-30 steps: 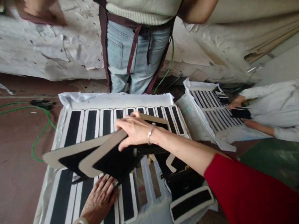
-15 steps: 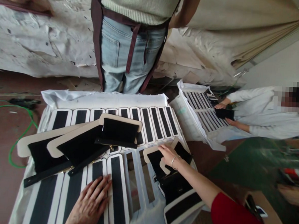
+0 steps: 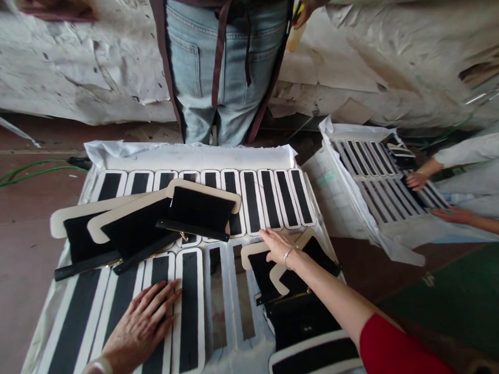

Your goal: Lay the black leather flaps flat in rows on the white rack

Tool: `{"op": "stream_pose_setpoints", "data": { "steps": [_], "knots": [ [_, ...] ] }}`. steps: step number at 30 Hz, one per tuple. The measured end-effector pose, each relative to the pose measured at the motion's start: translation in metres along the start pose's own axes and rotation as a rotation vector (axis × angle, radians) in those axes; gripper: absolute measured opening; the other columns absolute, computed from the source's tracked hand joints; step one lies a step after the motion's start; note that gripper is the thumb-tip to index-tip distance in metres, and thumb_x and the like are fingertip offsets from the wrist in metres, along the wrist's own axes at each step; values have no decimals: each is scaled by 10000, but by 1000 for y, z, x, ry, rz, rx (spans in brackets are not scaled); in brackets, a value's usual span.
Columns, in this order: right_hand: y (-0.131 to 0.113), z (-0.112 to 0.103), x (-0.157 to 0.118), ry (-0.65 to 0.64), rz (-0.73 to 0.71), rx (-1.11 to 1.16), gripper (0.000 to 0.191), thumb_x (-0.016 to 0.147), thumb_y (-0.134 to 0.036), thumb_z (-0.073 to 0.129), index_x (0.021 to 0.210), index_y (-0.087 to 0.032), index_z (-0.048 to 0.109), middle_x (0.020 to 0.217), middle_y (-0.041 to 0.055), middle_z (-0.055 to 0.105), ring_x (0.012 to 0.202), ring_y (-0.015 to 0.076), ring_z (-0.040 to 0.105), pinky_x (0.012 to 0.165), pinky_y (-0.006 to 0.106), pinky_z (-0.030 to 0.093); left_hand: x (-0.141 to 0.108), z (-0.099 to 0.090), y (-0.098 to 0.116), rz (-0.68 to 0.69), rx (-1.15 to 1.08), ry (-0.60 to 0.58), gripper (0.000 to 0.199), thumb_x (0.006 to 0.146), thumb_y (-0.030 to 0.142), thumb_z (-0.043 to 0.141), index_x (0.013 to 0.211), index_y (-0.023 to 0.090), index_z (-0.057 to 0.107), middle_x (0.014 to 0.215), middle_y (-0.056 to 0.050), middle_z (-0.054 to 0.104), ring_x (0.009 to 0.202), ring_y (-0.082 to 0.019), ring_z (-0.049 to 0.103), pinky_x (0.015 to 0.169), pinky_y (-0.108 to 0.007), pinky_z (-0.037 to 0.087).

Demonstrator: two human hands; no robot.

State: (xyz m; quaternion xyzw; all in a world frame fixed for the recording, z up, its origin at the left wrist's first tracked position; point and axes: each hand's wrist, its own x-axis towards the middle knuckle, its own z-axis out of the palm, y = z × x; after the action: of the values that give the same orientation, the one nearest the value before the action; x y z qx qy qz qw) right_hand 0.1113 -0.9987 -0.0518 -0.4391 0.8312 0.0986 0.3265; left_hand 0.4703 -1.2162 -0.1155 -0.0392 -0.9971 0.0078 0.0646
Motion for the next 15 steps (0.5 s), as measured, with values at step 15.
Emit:
{"op": "stream_pose_setpoints", "data": {
  "steps": [15],
  "knots": [
    [-39,6,-148,985,-390,43,254,825,63,559,1036,-77,579,1085,147,582,1035,207,589,906,303,554,3,-8,-1,-5,-1,-13,523,851,398,545,1347,234,523,1403,-26,539,1259,-244,461,1106,-391,234]
  ]
}}
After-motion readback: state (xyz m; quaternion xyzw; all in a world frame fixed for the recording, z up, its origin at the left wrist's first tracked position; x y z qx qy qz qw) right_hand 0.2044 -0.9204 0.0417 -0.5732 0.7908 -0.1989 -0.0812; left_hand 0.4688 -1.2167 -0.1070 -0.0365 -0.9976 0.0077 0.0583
